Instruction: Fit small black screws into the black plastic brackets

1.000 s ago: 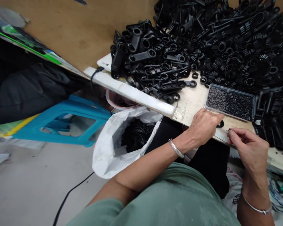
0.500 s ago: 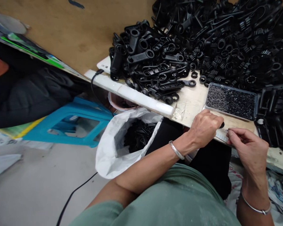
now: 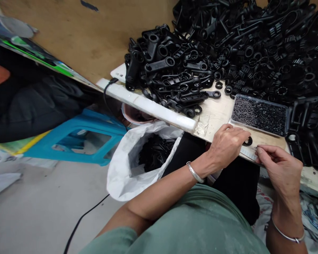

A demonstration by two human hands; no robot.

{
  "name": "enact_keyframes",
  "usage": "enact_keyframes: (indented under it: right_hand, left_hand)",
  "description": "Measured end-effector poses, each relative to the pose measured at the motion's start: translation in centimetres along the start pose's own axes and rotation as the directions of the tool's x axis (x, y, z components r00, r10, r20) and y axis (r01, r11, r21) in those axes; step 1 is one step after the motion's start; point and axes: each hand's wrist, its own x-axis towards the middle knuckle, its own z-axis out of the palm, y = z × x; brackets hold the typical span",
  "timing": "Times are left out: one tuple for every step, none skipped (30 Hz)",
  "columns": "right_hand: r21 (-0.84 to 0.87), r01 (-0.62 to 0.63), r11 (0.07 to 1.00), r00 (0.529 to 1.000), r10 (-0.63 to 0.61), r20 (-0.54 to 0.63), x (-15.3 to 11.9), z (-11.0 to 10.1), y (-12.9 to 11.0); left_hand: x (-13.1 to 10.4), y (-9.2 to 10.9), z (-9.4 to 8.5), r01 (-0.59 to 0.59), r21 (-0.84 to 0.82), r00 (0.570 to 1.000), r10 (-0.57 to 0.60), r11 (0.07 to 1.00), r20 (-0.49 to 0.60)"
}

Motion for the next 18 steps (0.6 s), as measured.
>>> enact_keyframes:
  right_hand:
    - [-0.011,0.001,1.000,1.000,-0.001,-0.006,0.0,-0.1,0.0]
    - [-0.022,0.003,1.000,1.000,-0.004,-0.011,0.0,-0.1,0.0]
    - [-0.038,0.010,0.999,1.000,-0.011,-0.014,0.0,-0.2,0.0]
    - [-0.059,0.024,0.998,1.000,-0.024,-0.013,0.1,-0.3,0.0]
    - [-0.087,0.047,0.995,0.999,-0.048,-0.006,0.1,-0.4,0.1]
    - [-0.123,0.080,0.989,0.997,-0.080,0.006,0.2,-0.4,0.1]
    - [-0.163,0.122,0.979,0.993,-0.120,0.022,0.3,-0.5,0.0]
    - [-0.203,0.170,0.964,0.985,-0.165,0.041,0.3,-0.5,0.0]
    - [-0.240,0.223,0.945,0.975,-0.215,0.060,0.4,-0.5,-0.1]
    - [-0.272,0.278,0.922,0.961,-0.266,0.079,0.5,-0.5,-0.3]
    - [-0.301,0.330,0.895,0.944,-0.315,0.100,0.6,-0.5,-0.4]
    - [-0.328,0.381,0.864,0.925,-0.361,0.120,0.7,-0.4,-0.6]
    - [-0.354,0.429,0.831,0.903,-0.405,0.144,0.8,-0.3,-0.8]
    - [-0.378,0.475,0.795,0.879,-0.446,0.168,0.8,-0.2,-1.0]
    - [-0.400,0.518,0.757,0.854,-0.482,0.194,0.9,0.0,-1.1]
    - [-0.420,0.554,0.719,0.831,-0.513,0.217,0.9,0.1,-1.3]
    - [-0.439,0.585,0.682,0.808,-0.539,0.239,0.9,0.3,-1.4]
    - [-0.459,0.609,0.647,0.788,-0.559,0.258,0.9,0.4,-1.5]
  left_hand:
    - [-0.3,-0.1,-0.3,0.004,-0.027,0.999,-0.005,1.000,-0.039]
    - [-0.7,-0.1,-0.7,0.008,-0.050,0.997,-0.012,0.999,-0.077]
    - [-1.0,-0.3,-1.0,0.016,-0.070,0.994,-0.024,0.997,-0.104]
    - [-1.4,-0.4,-1.2,0.027,-0.093,0.993,-0.038,0.995,-0.114]
    - [-1.7,-0.5,-1.3,0.039,-0.118,0.992,-0.053,0.992,-0.113]
    - [-2.0,-0.6,-1.3,0.049,-0.145,0.992,-0.065,0.988,-0.109]
    - [-2.2,-0.7,-1.3,0.053,-0.171,0.991,-0.073,0.984,-0.108]
    - [-2.4,-0.7,-1.2,0.052,-0.194,0.991,-0.075,0.980,-0.115]
    - [-2.6,-0.7,-1.0,0.046,-0.213,0.989,-0.074,0.976,-0.129]
    - [-2.7,-0.6,-0.9,0.035,-0.227,0.986,-0.071,0.973,-0.150]
    - [-2.7,-0.6,-0.7,0.026,-0.236,0.983,-0.068,0.971,-0.173]
    - [-2.8,-0.5,-0.5,0.016,-0.243,0.979,-0.065,0.970,-0.194]
    - [-2.8,-0.5,-0.4,0.007,-0.249,0.975,-0.062,0.968,-0.213]
    - [-2.9,-0.4,-0.3,0.001,-0.254,0.972,-0.060,0.967,-0.228]
    - [-2.9,-0.4,-0.2,-0.003,-0.258,0.970,-0.060,0.966,-0.238]
    - [-2.9,-0.5,-0.1,-0.006,-0.262,0.968,-0.060,0.965,-0.244]
    - [-3.0,-0.5,0.0,-0.008,-0.265,0.967,-0.060,0.964,-0.249]
    - [-3.0,-0.6,0.1,-0.013,-0.267,0.966,-0.058,0.964,-0.253]
